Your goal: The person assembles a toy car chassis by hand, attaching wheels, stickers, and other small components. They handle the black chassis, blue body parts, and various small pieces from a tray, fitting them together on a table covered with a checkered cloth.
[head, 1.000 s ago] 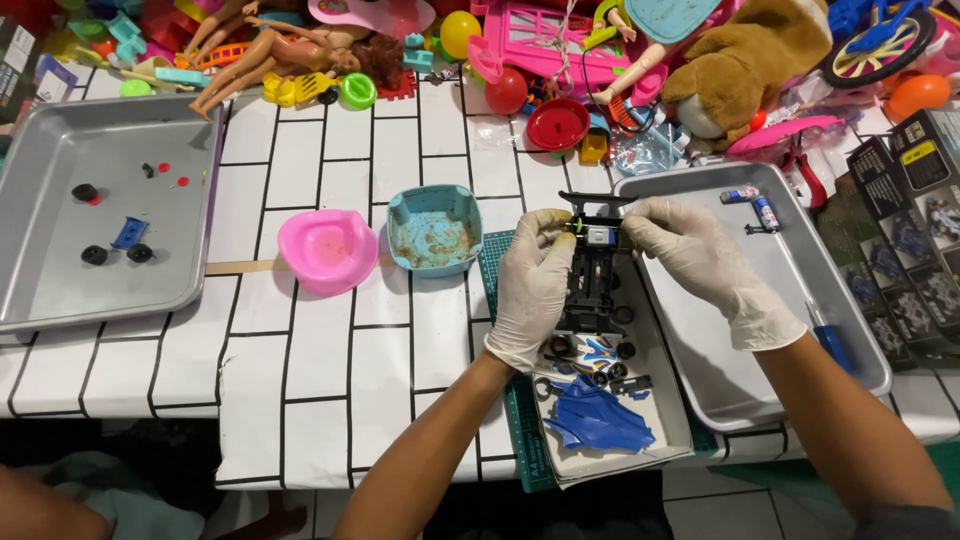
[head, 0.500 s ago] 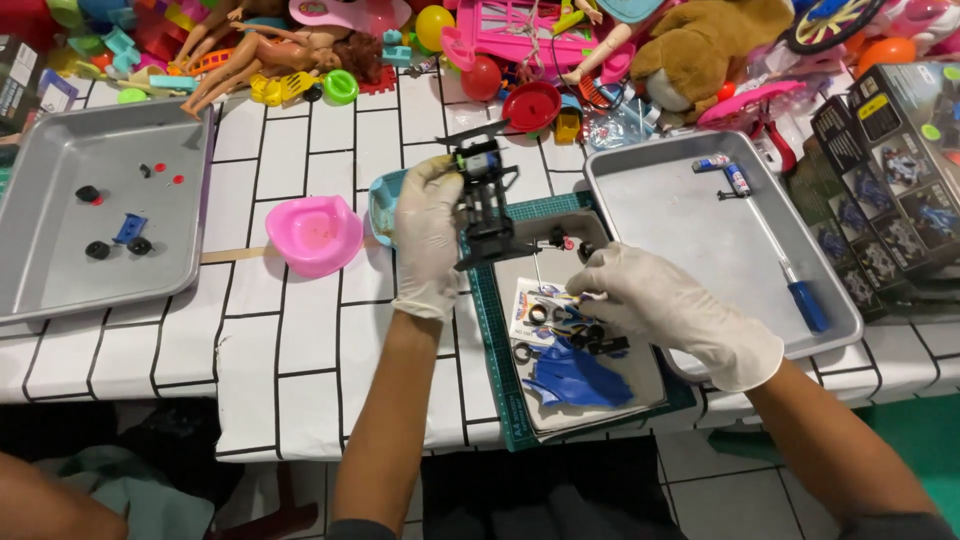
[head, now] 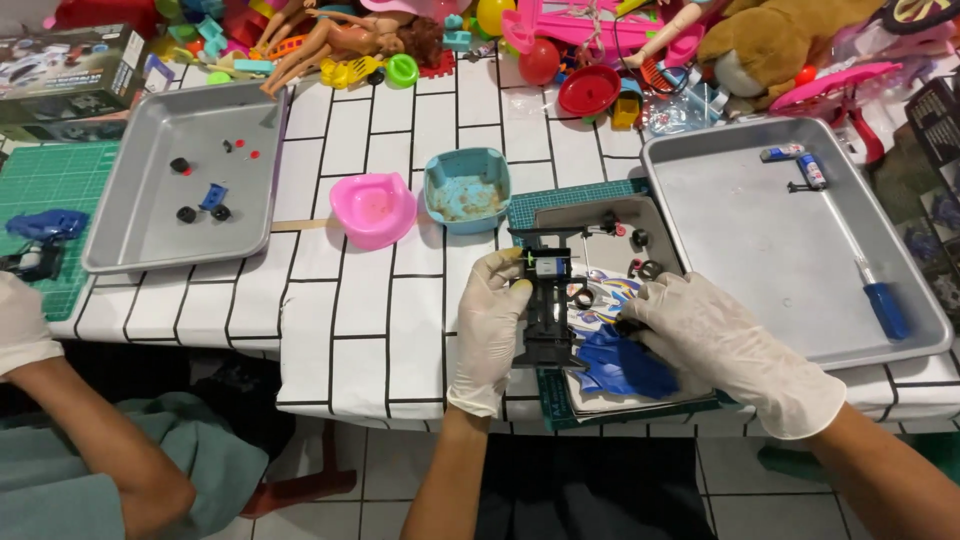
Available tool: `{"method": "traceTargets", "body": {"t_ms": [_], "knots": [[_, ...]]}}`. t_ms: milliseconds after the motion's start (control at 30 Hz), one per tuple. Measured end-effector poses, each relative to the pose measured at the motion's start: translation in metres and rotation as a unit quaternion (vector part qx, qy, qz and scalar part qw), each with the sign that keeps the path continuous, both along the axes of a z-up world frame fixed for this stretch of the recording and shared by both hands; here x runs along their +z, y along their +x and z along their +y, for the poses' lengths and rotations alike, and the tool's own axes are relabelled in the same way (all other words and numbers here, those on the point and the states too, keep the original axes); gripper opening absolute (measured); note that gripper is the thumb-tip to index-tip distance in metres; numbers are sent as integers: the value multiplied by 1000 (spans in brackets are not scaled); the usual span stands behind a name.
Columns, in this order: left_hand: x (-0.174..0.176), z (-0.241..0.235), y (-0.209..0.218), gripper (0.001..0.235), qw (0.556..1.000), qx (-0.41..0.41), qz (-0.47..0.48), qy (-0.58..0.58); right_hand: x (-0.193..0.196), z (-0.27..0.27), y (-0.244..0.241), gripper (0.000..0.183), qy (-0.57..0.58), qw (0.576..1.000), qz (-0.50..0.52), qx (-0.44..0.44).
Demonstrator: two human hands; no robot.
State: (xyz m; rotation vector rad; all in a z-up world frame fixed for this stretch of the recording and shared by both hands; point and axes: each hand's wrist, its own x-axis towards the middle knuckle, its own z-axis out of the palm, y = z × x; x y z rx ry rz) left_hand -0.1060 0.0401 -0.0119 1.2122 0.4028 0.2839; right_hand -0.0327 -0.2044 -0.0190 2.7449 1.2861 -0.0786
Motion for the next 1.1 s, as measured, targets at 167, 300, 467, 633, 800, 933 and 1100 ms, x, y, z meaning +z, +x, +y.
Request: {"method": "traceTargets", "body": {"t_ms": [167, 300, 467, 633, 800, 933, 1100], "knots": [[-12, -11, 11, 46, 999, -27, -32, 20, 19, 1, -5, 20, 136, 988, 68, -39], [-15, -23, 32, 46, 995, -46, -78, 42, 30, 3, 20, 21, 403, 904, 116, -89], [-8, -35, 52, 46, 995, -41, -81, 49, 63, 18, 35, 29, 503, 844, 145, -117], [-1, -32, 60, 46, 995, -19, -61, 72, 75, 22, 44, 36, 496, 851, 138, -103], [2, -18, 97, 42, 990, -36, -89, 100, 81, 22, 71, 35, 454, 885, 90, -60], [12, -24, 126, 42, 986, -45, -120, 103, 85, 20, 87, 33, 471, 881, 36, -31], [30, -28, 114, 37, 987, -73, -124, 74, 99, -7, 74, 37, 446, 895, -9, 20]]}}
